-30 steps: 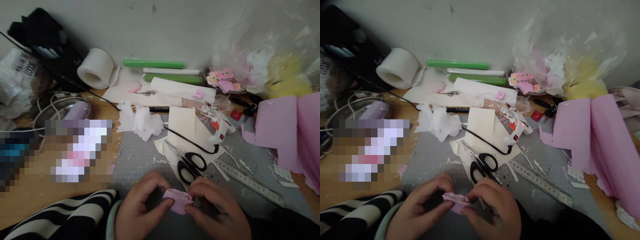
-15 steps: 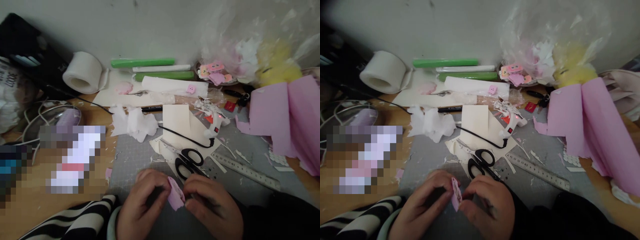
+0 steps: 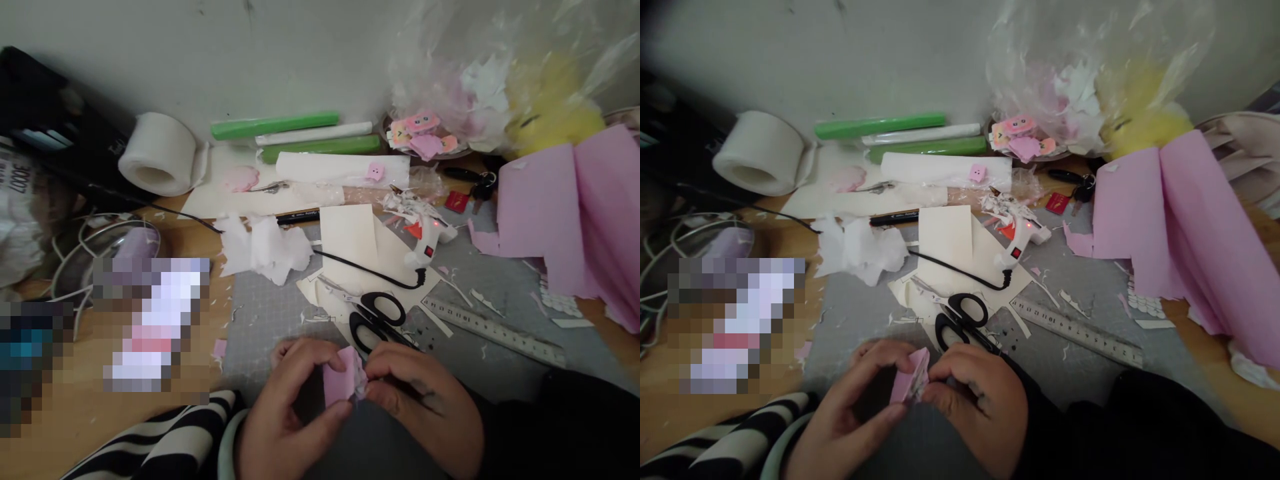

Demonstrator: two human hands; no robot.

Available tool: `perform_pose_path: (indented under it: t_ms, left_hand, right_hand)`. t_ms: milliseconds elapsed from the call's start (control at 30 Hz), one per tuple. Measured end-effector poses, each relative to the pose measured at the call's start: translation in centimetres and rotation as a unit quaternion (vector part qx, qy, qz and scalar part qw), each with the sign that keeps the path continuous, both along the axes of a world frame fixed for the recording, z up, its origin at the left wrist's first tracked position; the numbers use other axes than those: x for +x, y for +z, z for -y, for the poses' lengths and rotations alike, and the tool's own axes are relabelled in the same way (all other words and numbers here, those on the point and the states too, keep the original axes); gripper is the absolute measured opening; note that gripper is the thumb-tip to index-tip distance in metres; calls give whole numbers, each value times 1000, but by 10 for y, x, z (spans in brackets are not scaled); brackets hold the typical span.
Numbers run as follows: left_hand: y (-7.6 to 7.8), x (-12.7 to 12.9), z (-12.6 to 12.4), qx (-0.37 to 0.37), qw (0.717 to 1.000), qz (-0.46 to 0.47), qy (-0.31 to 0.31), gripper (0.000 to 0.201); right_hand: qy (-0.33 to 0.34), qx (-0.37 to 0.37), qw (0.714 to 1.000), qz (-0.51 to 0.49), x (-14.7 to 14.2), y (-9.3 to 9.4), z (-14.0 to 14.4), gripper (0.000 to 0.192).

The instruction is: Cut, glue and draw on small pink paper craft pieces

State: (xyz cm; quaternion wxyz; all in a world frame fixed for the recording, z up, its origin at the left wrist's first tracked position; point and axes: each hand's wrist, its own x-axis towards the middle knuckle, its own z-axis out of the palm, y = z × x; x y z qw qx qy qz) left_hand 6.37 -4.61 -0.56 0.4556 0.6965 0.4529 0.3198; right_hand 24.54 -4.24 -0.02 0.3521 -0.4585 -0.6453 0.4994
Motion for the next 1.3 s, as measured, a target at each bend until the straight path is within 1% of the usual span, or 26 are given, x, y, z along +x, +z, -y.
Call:
perform_pose_path:
  t_ms: [100, 200, 267, 400, 500, 567, 633, 700, 767, 833, 933, 1033, 1100, 1167, 1233, 1300]
  left_hand:
    - [1, -1, 0, -26, 999, 27, 14, 12]
    - [3, -1, -1, -48, 998, 43, 19, 12]
    - [5, -2, -3, -58, 997, 54, 17, 14]
    - [4, -1, -6, -79, 994, 71, 37, 23]
    - [3, 1, -7, -76, 994, 63, 56, 26]
    - [3, 2, -6, -66, 995, 51, 56, 26]
    - [4, 2, -5, -57, 996, 51, 45, 26]
    - [4, 1, -3, -65, 994, 77, 39, 22]
    - [4, 0, 0, -100, 986, 121, 50, 16]
    - [3, -1, 1, -154, 972, 162, 71, 13]
    - [1, 0, -1, -218, 950, 202, 98, 18]
    - [-1, 1, -3, -249, 940, 208, 105, 21]
    - [-1, 1, -3, -248, 941, 207, 99, 19]
    - [1, 1, -3, -240, 947, 202, 76, 17]
    - [3, 1, -3, -221, 961, 161, 39, 17]
    - [4, 1, -2, -182, 979, 96, 1, 16]
  right_hand:
    - [0, -10, 1000, -4, 0, 0, 1, 29]
    - [8, -18, 1000, -3, 1, 0, 1, 28]
    - [2, -14, 1000, -1, 1, -1, 1, 29]
    - [-6, -2, 1000, 4, 0, -1, 0, 27]
    - [-4, -4, 1000, 3, -1, -1, 1, 30]
    - [-1, -2, 1000, 10, -1, -2, 2, 29]
    - [0, 3, 1000, 31, -2, -2, 3, 22]
    - [-21, 15, 998, 52, -3, -1, 3, 13]
    - [-38, 23, 997, 64, -3, 0, 3, 9]
    - [-51, 32, 996, 67, -4, 1, 3, 8]
    - [-49, 29, 996, 69, -5, 2, 3, 10]
    - [-48, 29, 996, 75, -4, 1, 3, 12]
    - [-52, 26, 995, 79, -2, 2, 3, 13]
    - [-52, 10, 995, 81, -1, 4, 2, 15]
    - [-41, -3, 996, 80, 0, 6, 1, 17]
    - [-26, -7, 997, 68, 1, 6, 1, 18]
